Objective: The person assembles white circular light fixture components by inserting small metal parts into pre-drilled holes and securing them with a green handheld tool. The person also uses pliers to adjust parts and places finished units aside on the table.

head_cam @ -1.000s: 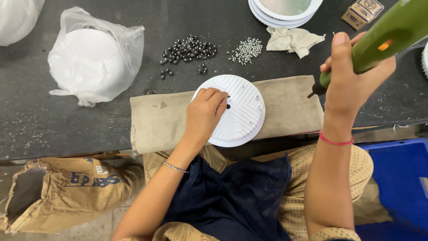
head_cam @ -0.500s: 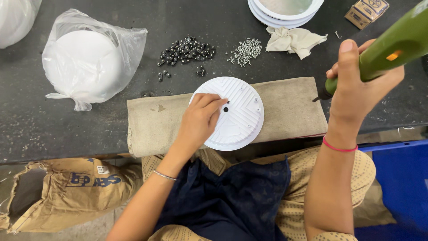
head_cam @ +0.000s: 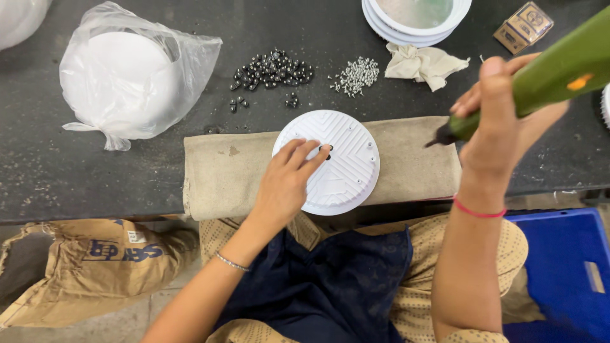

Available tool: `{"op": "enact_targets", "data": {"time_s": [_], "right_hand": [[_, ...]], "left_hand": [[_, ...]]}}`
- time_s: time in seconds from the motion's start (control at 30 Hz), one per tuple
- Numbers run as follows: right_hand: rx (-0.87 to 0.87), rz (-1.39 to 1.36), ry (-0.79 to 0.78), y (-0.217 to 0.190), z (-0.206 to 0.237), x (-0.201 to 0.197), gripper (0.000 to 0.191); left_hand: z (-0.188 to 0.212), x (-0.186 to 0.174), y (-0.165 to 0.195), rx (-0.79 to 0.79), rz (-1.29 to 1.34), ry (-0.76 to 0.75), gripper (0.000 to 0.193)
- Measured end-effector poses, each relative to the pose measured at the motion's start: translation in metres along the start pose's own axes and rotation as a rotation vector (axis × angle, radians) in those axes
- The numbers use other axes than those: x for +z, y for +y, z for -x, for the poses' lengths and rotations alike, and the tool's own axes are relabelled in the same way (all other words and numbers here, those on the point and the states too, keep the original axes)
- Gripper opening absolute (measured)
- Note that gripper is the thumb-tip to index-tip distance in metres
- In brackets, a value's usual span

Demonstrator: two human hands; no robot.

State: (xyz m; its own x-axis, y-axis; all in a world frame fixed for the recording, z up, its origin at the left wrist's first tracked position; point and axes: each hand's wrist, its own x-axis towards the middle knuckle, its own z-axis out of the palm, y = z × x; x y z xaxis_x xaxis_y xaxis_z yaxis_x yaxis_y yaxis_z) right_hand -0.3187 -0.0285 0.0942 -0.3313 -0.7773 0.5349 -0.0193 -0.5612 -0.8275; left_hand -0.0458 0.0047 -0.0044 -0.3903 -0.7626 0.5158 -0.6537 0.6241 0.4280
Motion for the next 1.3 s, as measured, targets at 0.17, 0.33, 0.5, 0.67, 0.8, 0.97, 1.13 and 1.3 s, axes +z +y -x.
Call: {"op": "enact_targets", "data": {"time_s": [0.17,0.33,0.5,0.67,0.8,0.97,1.13,1.3], "right_hand": [[0.005,-0.158,-0.112,0.007,0.017,0.049,0.015],[0.12,-0.259,-0.137,0.015,0.041,0.093,0.016],[0.124,-0.235,-0.145,0.017,0.042,0.118,0.017],[0.114,-0.2,-0.149,0.021,0.041,0.128,0.015],[0.095,-0.164,-0.156,0.023,0.044,0.131,0.015],[0.079,-0.15,-0.16,0.024,0.045,0.134,0.02],[0.096,-0.138,-0.13,0.023,0.047,0.141,0.018],[0.106,-0.138,-0.086,0.026,0.053,0.147,0.017]], "left_hand": [[0.001,0.002,-0.003,-0.067,0.05,0.016,0.06],[0.008,0.005,-0.006,-0.098,0.1,0.064,0.059],[0.01,0.006,-0.009,-0.104,0.133,0.116,0.06],[0.012,0.007,-0.014,-0.099,0.135,0.133,0.056],[0.014,0.01,-0.017,-0.103,0.13,0.15,0.052],[0.015,0.009,-0.018,-0.112,0.144,0.166,0.049],[0.016,0.006,-0.021,-0.114,0.174,0.178,0.045],[0.016,0.007,-0.022,-0.118,0.174,0.189,0.044]]}}
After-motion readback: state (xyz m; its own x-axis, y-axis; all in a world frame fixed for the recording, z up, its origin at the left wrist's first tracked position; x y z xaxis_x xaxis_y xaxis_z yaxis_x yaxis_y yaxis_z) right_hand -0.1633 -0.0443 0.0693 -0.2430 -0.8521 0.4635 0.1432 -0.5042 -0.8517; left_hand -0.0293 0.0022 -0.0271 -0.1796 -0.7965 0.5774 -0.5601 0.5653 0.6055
